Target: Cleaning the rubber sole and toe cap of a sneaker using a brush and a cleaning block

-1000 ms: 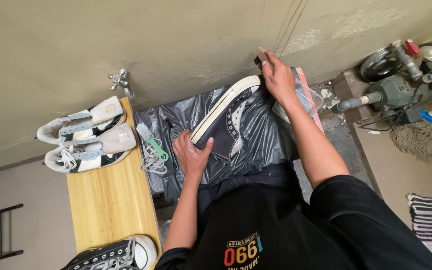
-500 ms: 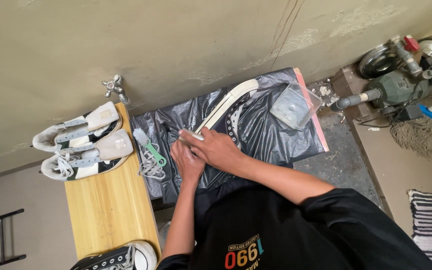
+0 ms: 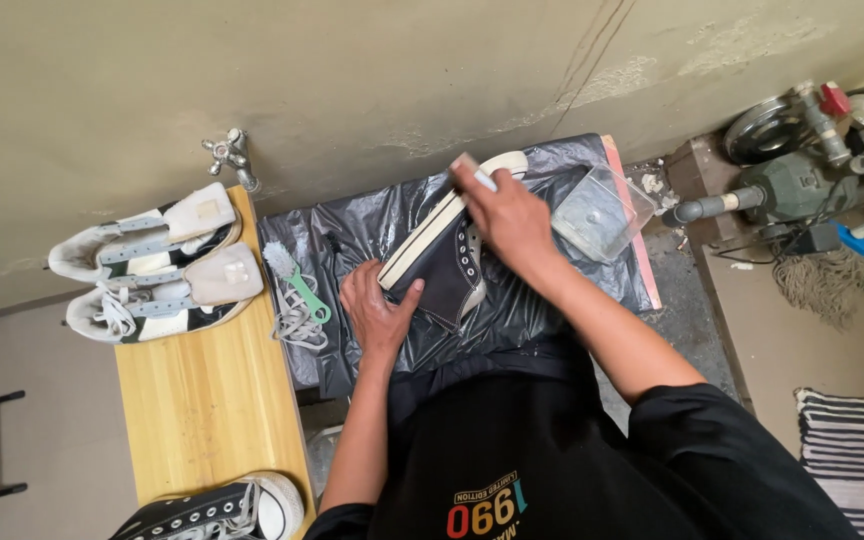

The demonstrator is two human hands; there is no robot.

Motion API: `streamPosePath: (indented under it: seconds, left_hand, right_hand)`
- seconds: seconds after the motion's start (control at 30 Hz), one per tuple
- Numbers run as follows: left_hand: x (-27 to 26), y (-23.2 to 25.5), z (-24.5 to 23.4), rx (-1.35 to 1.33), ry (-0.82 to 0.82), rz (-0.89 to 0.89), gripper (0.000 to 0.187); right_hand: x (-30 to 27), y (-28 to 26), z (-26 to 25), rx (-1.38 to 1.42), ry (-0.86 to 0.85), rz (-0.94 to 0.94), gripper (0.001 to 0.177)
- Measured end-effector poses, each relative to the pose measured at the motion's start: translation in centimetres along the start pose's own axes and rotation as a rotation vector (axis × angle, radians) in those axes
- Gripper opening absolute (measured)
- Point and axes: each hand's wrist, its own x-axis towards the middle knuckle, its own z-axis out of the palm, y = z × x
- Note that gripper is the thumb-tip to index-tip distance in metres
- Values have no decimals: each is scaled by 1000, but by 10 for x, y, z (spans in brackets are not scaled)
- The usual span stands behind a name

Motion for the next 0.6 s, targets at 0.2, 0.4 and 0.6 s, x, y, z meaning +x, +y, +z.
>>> streamPosePath:
  seconds: [0.2, 0.4, 0.6]
  left_hand:
    - [-1, -5, 5, 8, 25, 7, 66]
    - [-1, -3, 1, -9, 22, 7, 65]
    - [-2, -5, 3, 4, 34, -7, 71]
  right_hand:
    - [23, 30, -5, 195, -99, 271, 44]
    - [22, 38, 0, 258, -117, 283, 47]
    - [-8, -31, -23, 274, -107, -4, 47]
